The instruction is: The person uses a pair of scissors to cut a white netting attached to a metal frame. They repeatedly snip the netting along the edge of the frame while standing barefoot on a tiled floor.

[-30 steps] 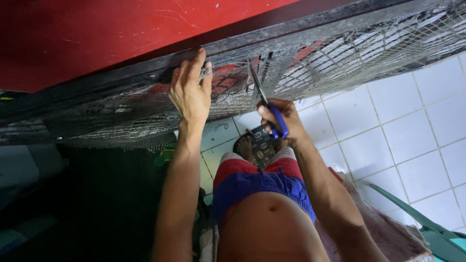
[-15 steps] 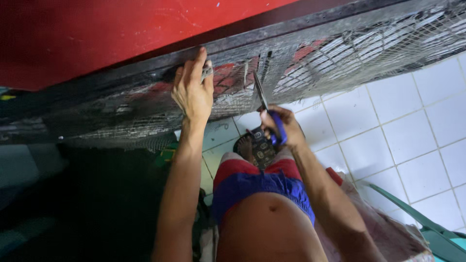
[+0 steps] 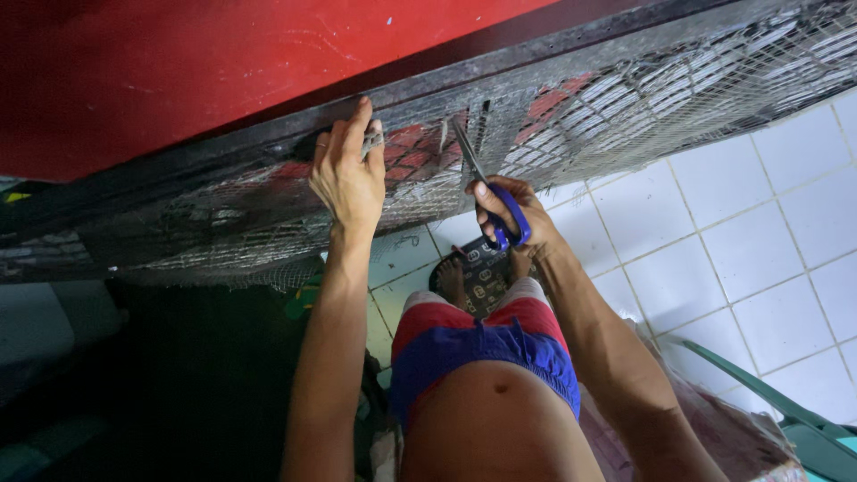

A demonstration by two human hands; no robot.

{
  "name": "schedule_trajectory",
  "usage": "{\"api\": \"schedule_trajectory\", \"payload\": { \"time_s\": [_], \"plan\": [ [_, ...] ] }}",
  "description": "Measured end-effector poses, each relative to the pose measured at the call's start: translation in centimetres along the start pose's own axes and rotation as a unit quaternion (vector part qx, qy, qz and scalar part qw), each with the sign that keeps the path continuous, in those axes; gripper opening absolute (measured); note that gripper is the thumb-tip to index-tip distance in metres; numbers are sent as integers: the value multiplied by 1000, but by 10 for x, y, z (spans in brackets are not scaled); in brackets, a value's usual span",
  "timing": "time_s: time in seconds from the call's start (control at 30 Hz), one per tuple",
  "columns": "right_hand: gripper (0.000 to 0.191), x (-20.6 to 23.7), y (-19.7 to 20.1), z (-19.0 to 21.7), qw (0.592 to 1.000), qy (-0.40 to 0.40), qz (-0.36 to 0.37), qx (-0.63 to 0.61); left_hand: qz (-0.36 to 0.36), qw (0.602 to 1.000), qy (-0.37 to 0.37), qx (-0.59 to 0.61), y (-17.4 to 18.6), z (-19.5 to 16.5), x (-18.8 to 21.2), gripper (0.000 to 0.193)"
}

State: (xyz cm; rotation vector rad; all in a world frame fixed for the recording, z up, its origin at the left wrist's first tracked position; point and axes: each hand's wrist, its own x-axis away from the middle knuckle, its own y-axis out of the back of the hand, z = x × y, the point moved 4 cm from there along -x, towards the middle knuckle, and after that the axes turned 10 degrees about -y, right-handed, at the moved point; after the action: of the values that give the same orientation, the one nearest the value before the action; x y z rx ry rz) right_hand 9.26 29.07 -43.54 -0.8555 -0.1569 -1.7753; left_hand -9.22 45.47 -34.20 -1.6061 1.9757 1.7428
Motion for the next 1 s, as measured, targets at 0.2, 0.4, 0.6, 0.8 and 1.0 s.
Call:
{"api": "schedule_trajectory", "payload": {
  "time_s": [0.2, 0.4, 0.6, 0.8, 1.0],
  "plan": [
    [45, 7, 2, 11, 997, -40, -46, 36, -10, 1000, -8, 1, -1, 1, 1, 34],
    [43, 14, 1, 24, 997, -49, -48, 41, -14, 1000, -9, 2, -4, 2, 2, 34],
    [44, 17, 1, 31, 996, -56, -51, 43, -15, 1000, -5, 4, -2, 0, 1, 33],
    [51, 16, 7, 46, 987, -59, -77, 130, -8, 1000, -8, 10, -3, 0, 1, 34],
    [52, 16, 18, 62, 965, -18, -53, 255, -20, 1000, -6, 21, -2, 2, 0, 34]
  ]
}}
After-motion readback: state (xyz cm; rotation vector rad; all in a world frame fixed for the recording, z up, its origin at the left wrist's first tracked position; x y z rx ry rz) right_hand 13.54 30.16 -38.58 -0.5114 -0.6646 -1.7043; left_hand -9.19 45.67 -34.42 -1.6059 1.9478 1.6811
